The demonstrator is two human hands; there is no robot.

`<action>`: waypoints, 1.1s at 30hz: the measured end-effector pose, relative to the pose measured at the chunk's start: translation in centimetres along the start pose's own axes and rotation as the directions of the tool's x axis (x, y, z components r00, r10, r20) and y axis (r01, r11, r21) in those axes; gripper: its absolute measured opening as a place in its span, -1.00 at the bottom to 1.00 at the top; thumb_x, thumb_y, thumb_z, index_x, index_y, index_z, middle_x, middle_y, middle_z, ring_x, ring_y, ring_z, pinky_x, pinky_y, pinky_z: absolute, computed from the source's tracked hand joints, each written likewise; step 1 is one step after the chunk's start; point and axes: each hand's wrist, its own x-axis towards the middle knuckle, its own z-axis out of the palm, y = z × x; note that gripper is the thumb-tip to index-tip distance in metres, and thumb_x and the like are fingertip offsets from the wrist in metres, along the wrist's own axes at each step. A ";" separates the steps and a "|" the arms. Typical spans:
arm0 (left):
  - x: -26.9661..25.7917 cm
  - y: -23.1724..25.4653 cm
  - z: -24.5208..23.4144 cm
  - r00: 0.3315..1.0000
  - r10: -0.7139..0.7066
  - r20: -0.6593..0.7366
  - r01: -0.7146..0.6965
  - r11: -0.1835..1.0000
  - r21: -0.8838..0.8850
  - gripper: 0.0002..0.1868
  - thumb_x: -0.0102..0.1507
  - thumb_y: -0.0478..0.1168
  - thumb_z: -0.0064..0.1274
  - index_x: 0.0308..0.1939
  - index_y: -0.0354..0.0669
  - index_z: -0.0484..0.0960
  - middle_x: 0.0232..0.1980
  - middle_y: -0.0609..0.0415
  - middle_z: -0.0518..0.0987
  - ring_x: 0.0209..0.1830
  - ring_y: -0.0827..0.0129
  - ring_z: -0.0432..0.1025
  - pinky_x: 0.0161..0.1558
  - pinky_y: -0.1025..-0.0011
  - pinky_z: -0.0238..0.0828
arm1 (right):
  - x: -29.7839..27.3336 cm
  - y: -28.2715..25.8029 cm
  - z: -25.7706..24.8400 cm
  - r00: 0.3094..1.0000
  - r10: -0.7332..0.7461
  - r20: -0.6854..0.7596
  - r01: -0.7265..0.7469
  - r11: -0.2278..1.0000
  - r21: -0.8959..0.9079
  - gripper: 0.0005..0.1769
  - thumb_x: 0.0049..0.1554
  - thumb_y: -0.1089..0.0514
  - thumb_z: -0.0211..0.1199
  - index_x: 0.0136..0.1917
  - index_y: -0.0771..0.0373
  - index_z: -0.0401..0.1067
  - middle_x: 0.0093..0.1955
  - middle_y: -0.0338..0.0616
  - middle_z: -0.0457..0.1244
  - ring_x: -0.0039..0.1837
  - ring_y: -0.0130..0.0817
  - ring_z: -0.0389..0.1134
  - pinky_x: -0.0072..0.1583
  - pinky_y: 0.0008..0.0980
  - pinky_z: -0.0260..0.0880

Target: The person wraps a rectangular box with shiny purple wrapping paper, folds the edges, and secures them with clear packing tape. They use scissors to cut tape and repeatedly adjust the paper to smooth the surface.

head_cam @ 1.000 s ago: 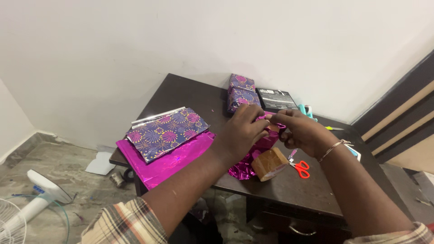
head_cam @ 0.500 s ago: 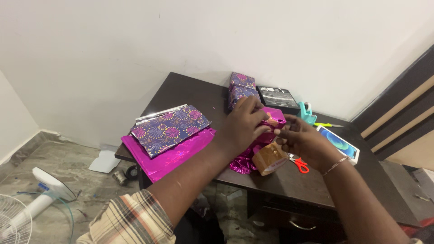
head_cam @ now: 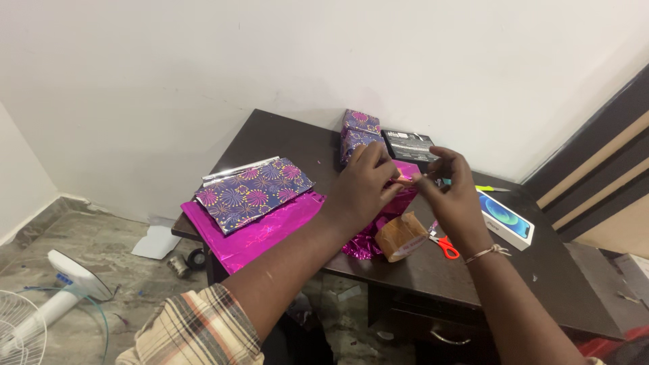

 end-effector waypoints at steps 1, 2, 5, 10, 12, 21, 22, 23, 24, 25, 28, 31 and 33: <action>0.0 0.0 -0.1 1.000 0.004 -0.003 -0.004 1.000 0.002 -0.75 0.15 -0.23 0.33 -0.23 -0.25 0.59 -0.03 0.02 0.40 0.06 0.14 0.36 0.05 0.20 0.41 | 0.0 -0.4 0.2 1.000 0.001 -0.001 -0.001 0.993 -0.116 -0.37 0.09 0.12 0.42 0.38 0.24 0.31 0.11 -0.18 0.24 0.16 -0.38 0.31 0.12 -0.34 0.40; 0.0 0.0 -0.2 1.000 0.009 -0.007 -0.009 1.000 0.005 -0.75 0.14 -0.23 0.33 -0.22 -0.24 0.59 -0.03 0.02 0.41 0.06 0.14 0.37 0.05 0.20 0.41 | 0.1 -0.7 0.3 1.000 0.001 -0.003 -0.002 0.973 -0.231 -0.35 0.06 0.08 0.47 0.35 0.23 0.31 0.13 -0.17 0.26 0.17 -0.35 0.33 0.12 -0.32 0.40; 0.0 0.0 -0.4 1.000 -0.012 -0.006 0.012 1.000 -0.029 -0.73 0.10 -0.25 0.35 -0.22 -0.23 0.61 -0.02 0.02 0.43 0.08 0.13 0.38 0.05 0.19 0.40 | 0.3 -0.2 0.1 0.988 0.098 0.121 -0.097 0.995 -0.009 -0.36 0.08 0.10 0.41 0.39 0.19 0.29 0.27 -0.15 0.27 0.28 -0.34 0.34 0.27 -0.32 0.44; 0.4 -0.4 -0.5 0.991 -0.120 0.053 0.127 0.981 -0.150 -0.60 0.04 -0.28 0.38 -0.08 -0.14 0.60 -0.01 0.06 0.45 0.10 0.22 0.42 0.11 0.28 0.45 | -0.2 2.5 -0.1 0.972 -0.003 0.237 -0.058 0.967 0.249 -0.21 0.06 0.24 0.33 0.52 0.20 0.14 0.47 -0.04 0.18 0.46 -0.29 0.25 0.42 -0.20 0.27; 0.4 -1.1 -0.7 0.968 -0.216 0.125 0.241 0.938 -0.249 -0.48 0.08 -0.32 0.34 0.10 -0.10 0.54 0.05 0.08 0.44 0.12 0.30 0.45 0.17 0.35 0.49 | -0.1 3.4 0.4 0.959 0.029 0.283 -0.122 0.940 0.318 -0.12 0.06 0.21 0.36 0.56 0.17 0.04 0.48 -0.04 0.17 0.47 -0.30 0.23 0.45 -0.22 0.22; -3.0 -4.3 -0.3 0.969 -0.245 0.035 0.247 0.954 -0.170 -0.01 -0.03 0.01 0.52 0.38 -0.12 0.31 0.35 -0.16 0.33 0.39 -0.05 0.31 0.38 0.12 0.22 | 0.1 4.5 1.4 0.933 0.131 0.334 -0.262 0.886 0.383 -0.12 0.06 0.24 0.34 0.58 0.22 0.04 0.37 -0.01 0.27 0.36 -0.27 0.33 0.35 -0.26 0.38; -3.2 -4.7 0.0 0.943 -0.309 0.124 0.327 0.930 -0.170 0.01 -0.03 0.03 0.51 0.39 -0.12 0.30 0.32 -0.13 0.41 0.36 0.01 0.35 0.36 0.13 0.23 | 0.1 4.7 1.5 0.933 0.137 0.333 -0.264 0.889 0.373 -0.11 0.05 0.24 0.34 0.57 0.22 0.03 0.38 0.00 0.26 0.37 -0.25 0.32 0.35 -0.23 0.37; -3.4 -5.1 0.2 0.905 -0.369 0.211 0.405 0.900 -0.164 0.03 -0.04 0.05 0.49 0.41 -0.13 0.30 0.29 -0.09 0.48 0.33 0.08 0.39 0.35 0.14 0.24 | 0.2 4.9 1.4 0.932 0.143 0.333 -0.266 0.893 0.362 -0.10 0.05 0.23 0.35 0.57 0.22 0.02 0.39 0.00 0.25 0.38 -0.23 0.31 0.36 -0.20 0.37; -3.5 -5.5 0.5 0.857 -0.423 0.296 0.479 0.865 -0.151 0.05 -0.05 0.06 0.48 0.42 -0.14 0.30 0.26 -0.06 0.56 0.31 0.14 0.42 0.34 0.15 0.25 | 0.1 5.2 1.2 0.933 0.107 0.344 -0.239 0.899 0.367 -0.09 0.06 0.20 0.34 0.59 0.21 0.00 0.44 0.01 0.21 0.42 -0.22 0.28 0.39 -0.20 0.32; -3.5 -5.9 0.7 0.840 -0.439 0.319 0.508 0.842 -0.179 0.01 -0.03 0.09 0.47 0.39 -0.16 0.35 0.22 -0.07 0.58 0.26 0.17 0.47 0.30 0.18 0.33 | -0.3 5.6 1.0 0.933 0.073 0.353 -0.212 0.903 0.373 -0.08 0.08 0.17 0.33 0.60 0.20 -0.03 0.48 0.01 0.17 0.46 -0.20 0.24 0.43 -0.20 0.27; -3.7 -6.7 1.5 0.789 -0.485 0.377 0.588 0.774 -0.234 -0.10 0.00 0.14 0.43 0.30 -0.20 0.49 0.11 -0.08 0.66 0.11 0.25 0.58 0.17 0.27 0.50 | -1.6 7.1 -0.3 0.920 0.051 0.388 -0.207 0.905 0.371 -0.03 0.10 0.10 0.29 0.65 0.15 -0.12 0.60 -0.02 0.04 0.57 -0.17 0.11 0.47 -0.15 0.18; -3.3 -7.7 2.1 0.758 -0.524 0.388 0.633 0.733 -0.249 -0.17 -0.01 0.14 0.41 0.23 -0.21 0.56 -0.01 -0.03 0.73 -0.03 0.33 0.63 0.06 0.33 0.56 | -3.0 8.9 -1.0 0.884 -0.004 0.467 -0.162 0.935 0.316 0.00 0.07 0.14 0.31 0.65 0.15 -0.13 0.61 0.00 0.03 0.61 -0.18 0.04 0.51 -0.16 0.09; -2.8 -8.3 2.5 0.752 -0.537 0.383 0.649 0.704 -0.287 -0.18 -0.01 0.11 0.42 0.22 -0.23 0.55 -0.04 -0.01 0.73 -0.06 0.36 0.63 0.03 0.35 0.56 | -3.7 10.1 -1.4 0.859 0.009 0.512 -0.154 0.958 0.242 -0.08 0.07 0.20 0.32 0.60 0.17 -0.02 0.57 0.00 0.11 0.59 -0.21 0.10 0.50 -0.19 0.10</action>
